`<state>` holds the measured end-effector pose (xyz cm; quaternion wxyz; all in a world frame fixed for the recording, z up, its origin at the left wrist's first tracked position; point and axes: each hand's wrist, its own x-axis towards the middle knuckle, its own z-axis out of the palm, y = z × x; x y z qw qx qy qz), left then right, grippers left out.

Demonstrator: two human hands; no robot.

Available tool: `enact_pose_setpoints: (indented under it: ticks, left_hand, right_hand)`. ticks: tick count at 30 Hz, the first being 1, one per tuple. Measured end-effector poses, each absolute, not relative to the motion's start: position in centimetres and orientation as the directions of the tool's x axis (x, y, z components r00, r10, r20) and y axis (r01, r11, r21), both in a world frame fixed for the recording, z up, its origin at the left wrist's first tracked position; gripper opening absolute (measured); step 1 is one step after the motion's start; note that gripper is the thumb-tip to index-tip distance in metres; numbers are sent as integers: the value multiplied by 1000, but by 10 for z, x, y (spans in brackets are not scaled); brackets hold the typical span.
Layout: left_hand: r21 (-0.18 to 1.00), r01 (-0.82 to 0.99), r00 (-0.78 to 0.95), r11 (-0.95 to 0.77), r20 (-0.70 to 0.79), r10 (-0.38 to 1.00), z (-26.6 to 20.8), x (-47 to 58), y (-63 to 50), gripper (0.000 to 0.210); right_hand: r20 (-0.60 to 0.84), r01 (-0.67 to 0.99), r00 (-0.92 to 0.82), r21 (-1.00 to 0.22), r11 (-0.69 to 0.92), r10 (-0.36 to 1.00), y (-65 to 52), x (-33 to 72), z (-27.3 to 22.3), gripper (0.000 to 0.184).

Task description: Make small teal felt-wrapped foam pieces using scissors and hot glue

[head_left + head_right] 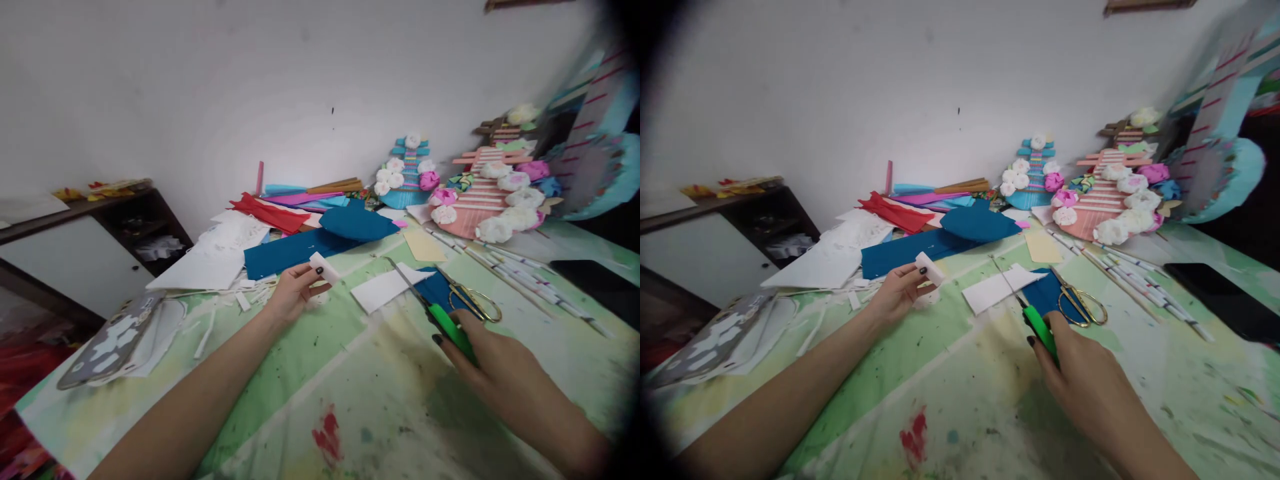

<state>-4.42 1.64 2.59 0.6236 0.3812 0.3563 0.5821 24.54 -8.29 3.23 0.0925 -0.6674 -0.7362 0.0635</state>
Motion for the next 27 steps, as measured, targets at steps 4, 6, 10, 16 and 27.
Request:
enact_pose_setpoints:
  ticks: [4,6,10,16,27]
  left_hand:
    - [870,-490,126,60,3,992,34,-40,9,27]
    - [871,-486,155,69,8,988,36,-39,6,26]
    - [872,-483,194,84,12,981,40,-36,0,26]
    - [886,-456,185,84,2,983,48,-33,-8,29]
    - [920,-385,142,79,-25,990,47,-25,-13,27]
  right_hand:
    - [66,981,-102,-160,112,993,-45,235,28,14]
    - [44,981,-101,-160,107,994,-29,224,28,11]
    - [-9,955,-216,-209,209,976,-9,198,28,11]
    - [94,807,-446,-389,445,890,-5,169,27,38]
    - [151,986,-126,126,108,980,3,269,29,17]
